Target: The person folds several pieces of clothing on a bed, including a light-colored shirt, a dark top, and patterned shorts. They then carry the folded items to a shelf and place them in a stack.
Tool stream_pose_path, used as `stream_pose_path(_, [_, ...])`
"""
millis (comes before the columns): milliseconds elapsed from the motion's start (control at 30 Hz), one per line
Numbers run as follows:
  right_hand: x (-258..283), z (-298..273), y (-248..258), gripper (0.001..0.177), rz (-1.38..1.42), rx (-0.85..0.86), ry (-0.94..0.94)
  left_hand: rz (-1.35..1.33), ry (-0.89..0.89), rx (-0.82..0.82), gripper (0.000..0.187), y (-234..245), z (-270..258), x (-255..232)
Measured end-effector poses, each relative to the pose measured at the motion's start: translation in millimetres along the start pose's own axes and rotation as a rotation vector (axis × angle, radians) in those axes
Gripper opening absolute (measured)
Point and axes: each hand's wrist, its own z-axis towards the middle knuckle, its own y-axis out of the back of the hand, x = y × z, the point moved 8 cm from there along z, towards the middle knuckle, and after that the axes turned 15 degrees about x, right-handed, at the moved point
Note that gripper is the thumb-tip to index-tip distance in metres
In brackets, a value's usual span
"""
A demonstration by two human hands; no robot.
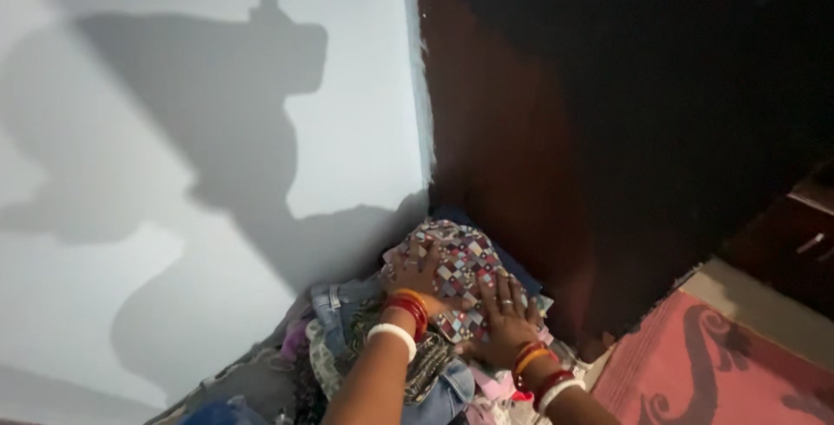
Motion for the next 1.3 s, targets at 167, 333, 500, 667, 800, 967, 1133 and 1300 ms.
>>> stream_pose_path(167, [-0.4, -3.8, -4.5, 0.138, 0.039, 0.223, -0.085, -0.009, -0.012, -0.046, 0.14, -0.4, 4.2, -0.5])
stream_pose_path(333, [2.7, -4.9, 6.3, 0.137, 0.012, 0.232, -0.024, 0.097, 0.112, 0.003, 0.131, 5.4, -11.0, -10.3])
stream_pose_path(500, [-16.2, -4.3, 29.2, 0.125, -0.043, 0.127, 0.035, 0.136, 0.098, -0.154, 0.118, 17.7, -23.2, -19.8])
stream_pose_path(667, [-24.3, -21.3, 41.5, 0.118, -0.01, 0.033, 0.057, 0.045, -0.017, -0.314, 0.092, 15.6, -45.3, -23.6])
stream_pose_path(800, [-27.6, -32.6, 48.5, 0.111, -0.034, -0.006, 0.014, 0.03, -0.016, -0.338, 0.086, 17.1, -74.3, -31.1])
stream_pose_path(967, [-33.3, -58.4, 69.8, 0.096, -0.141, -0.225, -0.015, 0.044, 0.005, -0.357, 0.086, 21.2, -112.9, -38.5])
stream_pose_path(1133, [-35.0, -86.1, 91.7, 0.093, -0.142, -0.352, 0.052, 0.009, 0.017, -0.474, 0.088, 19.1, -151.3, -47.1])
stream_pose_path(1300, [-34.9, -122.0, 102.3, 0.094, -0.12, -0.413, 0.135, 0.034, -0.013, -0.513, 0.086, 4.0, -192.2, -62.6])
